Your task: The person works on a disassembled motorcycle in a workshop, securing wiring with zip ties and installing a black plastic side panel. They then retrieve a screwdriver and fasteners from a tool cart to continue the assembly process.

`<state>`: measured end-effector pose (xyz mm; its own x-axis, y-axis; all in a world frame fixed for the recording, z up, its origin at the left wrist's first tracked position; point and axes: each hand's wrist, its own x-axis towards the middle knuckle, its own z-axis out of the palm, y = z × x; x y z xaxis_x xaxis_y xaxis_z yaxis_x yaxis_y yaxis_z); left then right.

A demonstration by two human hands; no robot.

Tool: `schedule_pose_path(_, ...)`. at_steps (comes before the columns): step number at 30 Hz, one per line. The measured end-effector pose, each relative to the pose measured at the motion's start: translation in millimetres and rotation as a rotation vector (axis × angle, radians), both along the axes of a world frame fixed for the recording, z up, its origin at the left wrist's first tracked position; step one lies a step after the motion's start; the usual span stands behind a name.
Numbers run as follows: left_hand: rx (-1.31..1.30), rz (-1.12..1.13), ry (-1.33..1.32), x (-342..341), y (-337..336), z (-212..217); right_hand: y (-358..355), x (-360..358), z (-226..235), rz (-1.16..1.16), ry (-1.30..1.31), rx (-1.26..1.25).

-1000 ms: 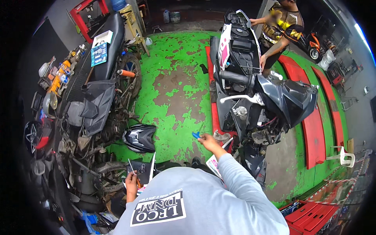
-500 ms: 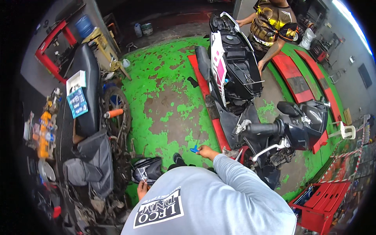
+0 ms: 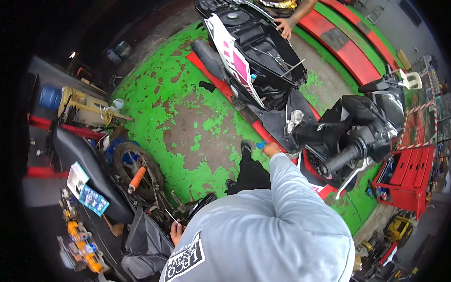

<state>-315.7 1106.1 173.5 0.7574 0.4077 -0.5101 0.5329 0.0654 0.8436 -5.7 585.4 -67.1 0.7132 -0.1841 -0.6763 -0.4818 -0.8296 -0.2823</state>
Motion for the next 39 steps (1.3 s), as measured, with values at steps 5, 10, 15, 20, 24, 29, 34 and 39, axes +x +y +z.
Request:
schedule_pose_path(5,0.195,-0.225,0.138,36,1,21,-36,28,-69,-0.633,-0.117,0.103)
schedule_pose_path(10,0.12,-0.254,0.349,79,-9,32,-53,72,-85,-0.537,-0.112,0.047)
schedule_pose_path(15,0.074,-0.307,0.463,173,-7,46,-59,105,-85,-0.566,-0.061,-0.127)
schedule_pose_path(20,0.059,-0.154,0.508,260,-42,55,-92,112,-102,-0.454,-0.048,-0.211)
schedule_pose_path(24,0.082,-0.246,0.521,321,-76,58,-114,102,-106,-0.479,-0.051,-0.259)
schedule_pose_path(29,0.142,-0.507,0.459,354,-89,55,-128,102,-121,-0.552,-0.025,-0.234)
schedule_pose_path(34,0.074,-0.414,0.503,335,-62,42,-107,129,-111,-0.677,0.119,-0.227)
schedule_pose_path(39,0.107,-0.461,0.427,321,-28,31,-51,127,-77,-0.62,0.165,-0.185)
